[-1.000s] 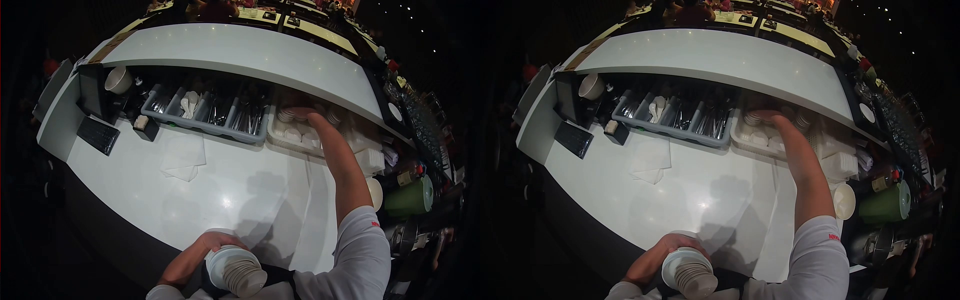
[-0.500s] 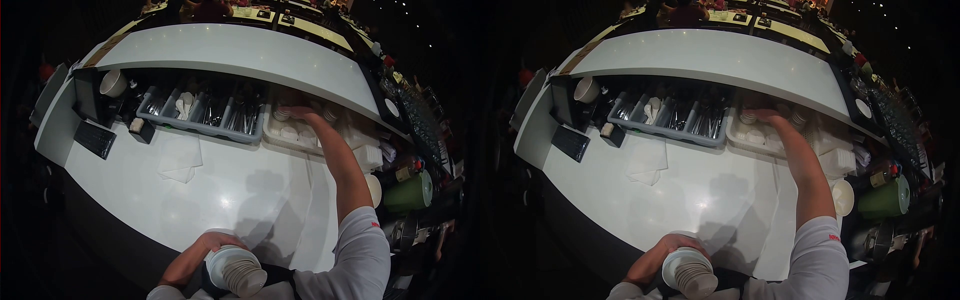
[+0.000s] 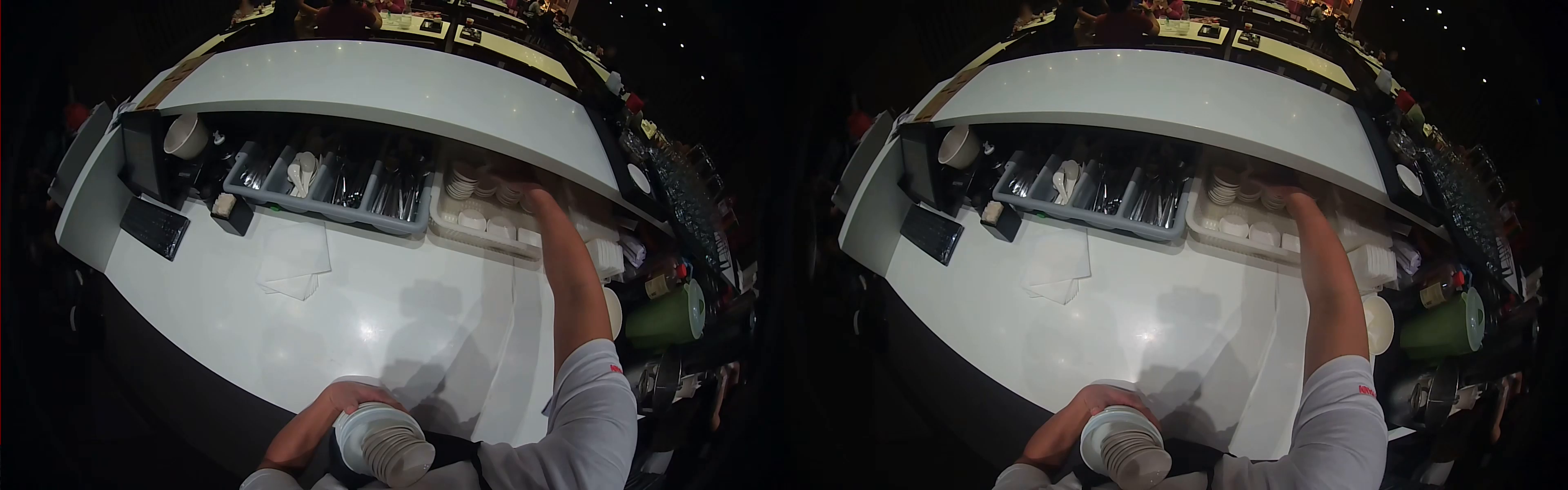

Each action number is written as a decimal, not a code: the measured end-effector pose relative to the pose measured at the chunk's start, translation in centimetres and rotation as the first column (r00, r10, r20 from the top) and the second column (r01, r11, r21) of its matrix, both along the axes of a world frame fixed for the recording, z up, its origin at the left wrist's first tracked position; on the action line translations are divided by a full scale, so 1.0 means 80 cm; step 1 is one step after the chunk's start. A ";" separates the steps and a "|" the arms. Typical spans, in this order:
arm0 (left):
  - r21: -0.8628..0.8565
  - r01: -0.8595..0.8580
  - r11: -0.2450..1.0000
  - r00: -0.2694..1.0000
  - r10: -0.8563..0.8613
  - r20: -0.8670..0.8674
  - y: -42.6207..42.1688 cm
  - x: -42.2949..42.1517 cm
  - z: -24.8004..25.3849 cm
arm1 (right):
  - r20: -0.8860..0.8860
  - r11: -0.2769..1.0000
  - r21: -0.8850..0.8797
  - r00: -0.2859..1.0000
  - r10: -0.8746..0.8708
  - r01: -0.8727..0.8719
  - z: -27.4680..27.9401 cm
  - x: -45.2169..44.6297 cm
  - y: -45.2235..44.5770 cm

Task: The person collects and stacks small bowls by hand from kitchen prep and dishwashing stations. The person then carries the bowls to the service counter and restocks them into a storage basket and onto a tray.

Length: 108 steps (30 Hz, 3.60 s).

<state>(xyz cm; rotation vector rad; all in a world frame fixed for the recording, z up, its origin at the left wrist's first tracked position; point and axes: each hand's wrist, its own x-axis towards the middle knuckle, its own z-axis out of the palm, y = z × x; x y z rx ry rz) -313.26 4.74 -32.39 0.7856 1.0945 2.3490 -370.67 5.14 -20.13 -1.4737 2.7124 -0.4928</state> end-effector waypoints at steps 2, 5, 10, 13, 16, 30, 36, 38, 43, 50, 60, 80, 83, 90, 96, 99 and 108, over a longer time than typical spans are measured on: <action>-0.004 0.007 1.000 1.000 -0.007 0.009 0.001 0.002 -0.005 | -0.067 0.998 0.065 0.998 -0.003 0.008 -0.002 0.010 0.015; 0.002 0.032 0.999 0.999 -0.032 0.034 0.001 0.001 -0.008 | -0.110 0.999 0.032 0.993 -0.030 0.034 -0.017 0.013 0.026; 0.040 0.018 0.999 0.996 -0.022 0.089 0.001 0.010 -0.020 | 0.123 0.993 0.102 0.990 -0.064 0.051 -0.026 0.011 0.009; 0.053 0.015 0.999 0.997 -0.018 0.071 0.001 0.010 -0.027 | 0.159 0.990 0.142 0.987 -0.025 0.002 -0.003 0.033 0.010; 0.082 0.028 0.996 0.996 -0.035 0.079 0.002 0.009 -0.026 | 0.131 0.986 0.164 0.991 -0.003 -0.019 -0.007 0.030 0.009; 0.025 0.022 0.999 0.998 -0.023 0.054 0.000 0.006 -0.009 | -0.249 0.959 0.285 0.964 0.089 -0.015 -0.006 0.059 0.004; 0.012 0.028 1.000 1.000 -0.028 0.013 -0.008 -0.005 0.009 | -0.268 0.984 0.156 0.963 -0.040 0.085 0.001 0.060 0.034; -0.038 -0.005 0.999 0.994 0.009 0.108 -0.010 0.011 -0.022 | -0.068 0.978 -0.195 0.993 -0.091 0.077 0.023 0.112 0.056; -0.004 -0.065 0.998 0.937 0.062 0.344 -0.008 0.025 -0.067 | 0.481 0.768 -0.588 0.655 0.583 -0.253 0.138 0.393 0.168; -0.160 0.031 0.987 0.946 0.023 0.324 0.002 -0.005 0.042 | 0.325 0.477 -0.264 0.389 0.862 -0.838 0.173 0.543 0.206; -0.349 0.107 0.931 0.966 -0.014 0.260 -0.007 -0.015 0.017 | 0.026 0.339 0.087 0.342 0.939 -0.937 0.185 0.562 0.226; -0.252 0.091 0.963 0.940 0.000 0.342 -0.004 -0.012 0.006 | 0.620 0.254 -0.204 0.076 0.781 -0.946 0.165 0.552 0.211; -0.260 0.072 0.963 0.947 0.016 0.321 -0.008 -0.006 -0.024 | 0.599 0.287 -0.246 0.088 0.796 -0.926 0.162 0.547 0.220; -0.163 0.123 0.979 0.977 -0.090 0.195 0.000 -0.016 0.000 | 0.704 0.713 -0.612 0.175 0.688 -0.341 0.211 0.458 0.232; -0.102 0.080 0.992 0.977 -0.058 0.206 -0.001 -0.001 -0.007 | 0.771 0.762 -0.571 0.520 0.369 0.306 0.171 0.240 0.155; -0.051 0.035 0.998 0.973 -0.022 0.232 -0.003 0.013 -0.021 | 0.856 0.778 -0.382 0.509 0.095 0.499 0.094 0.141 0.126; -0.037 -0.045 0.998 0.950 0.054 0.307 -0.010 0.029 -0.026 | 0.721 0.814 -0.186 0.639 -0.267 0.550 -0.077 0.057 0.046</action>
